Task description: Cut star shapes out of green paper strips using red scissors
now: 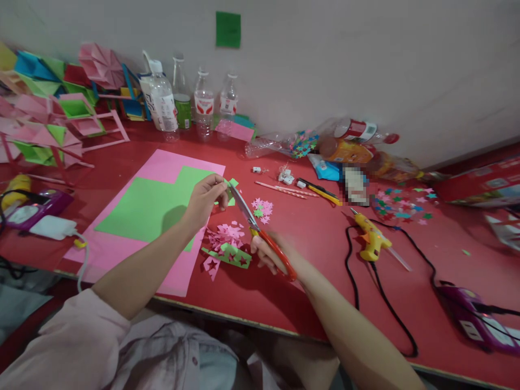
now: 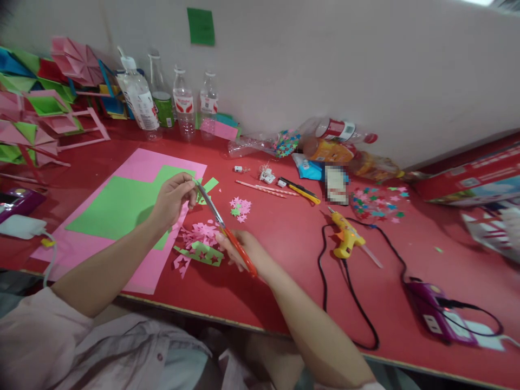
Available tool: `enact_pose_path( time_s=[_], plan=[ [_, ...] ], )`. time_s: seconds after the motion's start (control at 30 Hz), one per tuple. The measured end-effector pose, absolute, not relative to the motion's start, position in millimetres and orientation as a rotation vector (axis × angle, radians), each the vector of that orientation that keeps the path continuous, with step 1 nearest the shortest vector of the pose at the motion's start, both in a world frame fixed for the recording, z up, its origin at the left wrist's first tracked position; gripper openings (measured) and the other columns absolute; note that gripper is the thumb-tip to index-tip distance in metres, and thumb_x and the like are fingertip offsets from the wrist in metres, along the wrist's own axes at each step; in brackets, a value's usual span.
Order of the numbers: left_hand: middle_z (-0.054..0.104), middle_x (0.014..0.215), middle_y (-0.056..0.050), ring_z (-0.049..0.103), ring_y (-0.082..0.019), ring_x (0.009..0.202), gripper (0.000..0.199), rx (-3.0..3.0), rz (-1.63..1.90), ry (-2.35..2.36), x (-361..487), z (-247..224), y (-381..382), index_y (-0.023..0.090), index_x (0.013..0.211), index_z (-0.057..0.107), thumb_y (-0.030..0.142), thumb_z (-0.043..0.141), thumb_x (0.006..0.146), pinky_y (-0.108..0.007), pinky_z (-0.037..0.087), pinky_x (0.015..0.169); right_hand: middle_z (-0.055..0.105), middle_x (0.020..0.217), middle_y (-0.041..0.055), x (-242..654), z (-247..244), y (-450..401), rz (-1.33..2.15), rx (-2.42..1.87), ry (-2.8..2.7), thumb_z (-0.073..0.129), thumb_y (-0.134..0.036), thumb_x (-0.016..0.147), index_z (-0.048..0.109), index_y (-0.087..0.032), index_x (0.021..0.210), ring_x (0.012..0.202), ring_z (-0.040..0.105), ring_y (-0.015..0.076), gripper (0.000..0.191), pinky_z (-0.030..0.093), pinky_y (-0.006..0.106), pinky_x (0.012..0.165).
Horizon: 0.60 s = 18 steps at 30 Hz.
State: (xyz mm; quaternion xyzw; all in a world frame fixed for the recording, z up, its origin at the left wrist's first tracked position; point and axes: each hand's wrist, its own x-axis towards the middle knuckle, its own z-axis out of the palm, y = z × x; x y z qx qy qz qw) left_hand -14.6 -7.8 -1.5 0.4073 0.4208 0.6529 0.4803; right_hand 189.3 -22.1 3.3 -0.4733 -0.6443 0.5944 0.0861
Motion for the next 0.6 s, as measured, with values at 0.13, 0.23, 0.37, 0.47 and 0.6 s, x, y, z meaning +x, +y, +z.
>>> enact_pose_path(
  time_s=[0.13,0.23,0.37,0.47,0.6],
  plan=[
    [0.052,0.041,0.007,0.045,-0.005,0.036,0.01,1.013,1.592,1.015,-15.3,-2.3,-7.1,0.02,0.068,0.048,0.02,0.053,0.077,-0.018,0.036,0.04,0.038,0.039,-0.0106,190.0,1.1,-21.5,1.779,-1.379,-1.922,0.049,-0.071,0.075,0.052,-0.018,0.072,0.031,0.039,0.0056,0.053,0.045,0.023,0.043],
    [0.053,0.042,0.007,0.046,-0.005,0.037,0.01,1.02,1.59,1.016,-15.9,-2.9,-6.3,0.02,0.068,0.049,0.021,0.053,0.077,-0.018,0.036,0.041,0.038,0.038,-0.0108,190.6,1.4,-22.0,1.775,-1.367,-1.935,0.049,-0.071,0.074,0.051,-0.018,0.072,0.03,0.038,0.0059,0.053,0.045,0.023,0.042],
    [0.052,0.042,0.007,0.046,-0.005,0.036,0.011,1.014,1.595,1.016,-15.8,-2.6,-6.2,0.019,0.068,0.049,0.022,0.055,0.077,-0.018,0.036,0.041,0.036,0.035,-0.011,190.6,3.5,-23.5,1.777,-1.361,-1.909,0.046,-0.068,0.08,0.047,-0.019,0.067,0.027,0.035,0.0048,0.05,0.044,0.022,0.041],
    [0.052,0.042,0.006,0.046,-0.005,0.036,0.011,1.016,1.588,1.033,-15.5,-1.7,-6.9,0.019,0.068,0.049,0.022,0.055,0.077,-0.018,0.037,0.041,0.034,0.034,-0.011,189.9,6.2,-25.1,1.739,-1.383,-1.913,0.045,-0.062,0.084,0.045,-0.02,0.065,0.026,0.033,0.0048,0.046,0.043,0.022,0.04],
    [0.052,0.042,0.006,0.046,-0.005,0.036,0.011,1.035,1.594,1.052,-15.5,-0.1,-7.6,0.019,0.067,0.05,0.021,0.054,0.077,-0.018,0.037,0.041,0.033,0.033,-0.0108,188.9,8.2,-26.5,1.703,-1.396,-1.921,0.046,-0.06,0.084,0.045,-0.021,0.064,0.024,0.032,0.0052,0.044,0.042,0.022,0.037]
  ],
)
